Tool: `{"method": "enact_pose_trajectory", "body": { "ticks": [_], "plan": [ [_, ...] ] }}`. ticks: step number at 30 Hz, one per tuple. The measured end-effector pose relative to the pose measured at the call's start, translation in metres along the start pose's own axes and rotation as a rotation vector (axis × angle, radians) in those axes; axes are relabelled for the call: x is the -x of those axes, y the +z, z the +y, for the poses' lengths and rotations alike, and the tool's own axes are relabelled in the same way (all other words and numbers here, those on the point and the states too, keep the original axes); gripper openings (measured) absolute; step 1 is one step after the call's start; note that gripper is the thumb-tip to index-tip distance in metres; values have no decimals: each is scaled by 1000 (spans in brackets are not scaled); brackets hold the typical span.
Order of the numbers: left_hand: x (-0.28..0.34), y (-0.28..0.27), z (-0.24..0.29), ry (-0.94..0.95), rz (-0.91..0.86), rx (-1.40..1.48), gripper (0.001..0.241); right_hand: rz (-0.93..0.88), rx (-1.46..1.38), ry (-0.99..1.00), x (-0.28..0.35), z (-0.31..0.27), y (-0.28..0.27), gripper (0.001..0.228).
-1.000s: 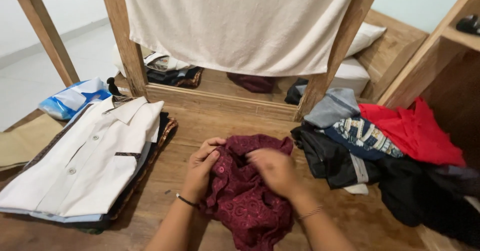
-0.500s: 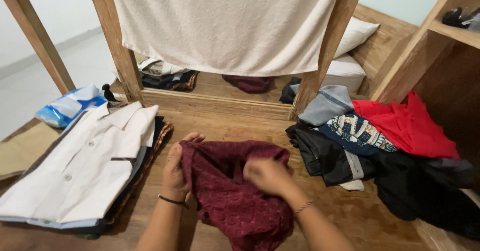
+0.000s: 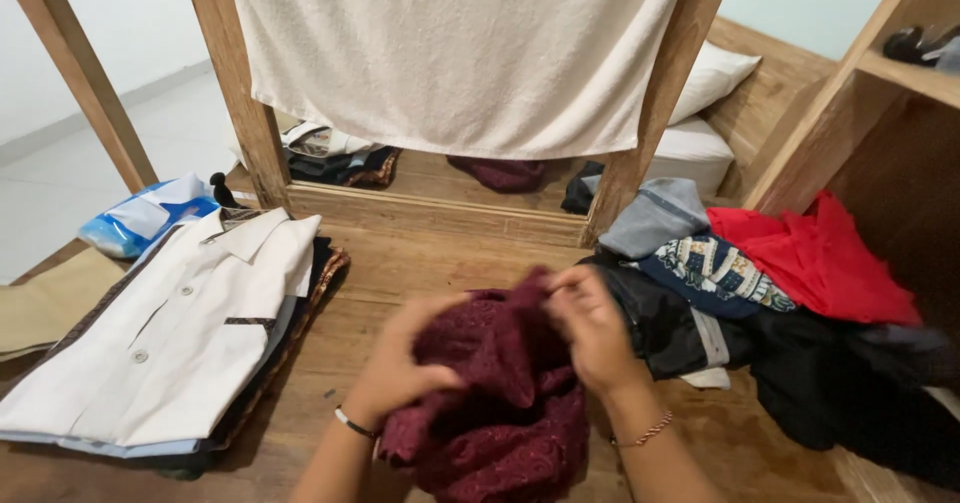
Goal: The person folds a maroon patterned shirt on a wooden table. They smooth the fabric, fold the sleeves inward, fold the sides toward the center, and then fold the shirt in half to create a neat stack.
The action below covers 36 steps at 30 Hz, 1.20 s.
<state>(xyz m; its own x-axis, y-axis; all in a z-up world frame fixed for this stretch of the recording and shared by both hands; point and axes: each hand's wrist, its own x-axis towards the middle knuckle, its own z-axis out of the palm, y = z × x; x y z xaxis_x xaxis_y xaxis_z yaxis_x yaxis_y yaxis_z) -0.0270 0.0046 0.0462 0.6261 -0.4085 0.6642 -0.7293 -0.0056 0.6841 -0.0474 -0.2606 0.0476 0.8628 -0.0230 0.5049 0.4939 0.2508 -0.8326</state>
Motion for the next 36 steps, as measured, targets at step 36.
{"method": "enact_pose_trajectory", "body": {
  "ticks": [36],
  "plan": [
    [64, -36, -320, -181, 538, -182, 65, 355, 466, -400, -11, -7, -25, 49]
  ]
}}
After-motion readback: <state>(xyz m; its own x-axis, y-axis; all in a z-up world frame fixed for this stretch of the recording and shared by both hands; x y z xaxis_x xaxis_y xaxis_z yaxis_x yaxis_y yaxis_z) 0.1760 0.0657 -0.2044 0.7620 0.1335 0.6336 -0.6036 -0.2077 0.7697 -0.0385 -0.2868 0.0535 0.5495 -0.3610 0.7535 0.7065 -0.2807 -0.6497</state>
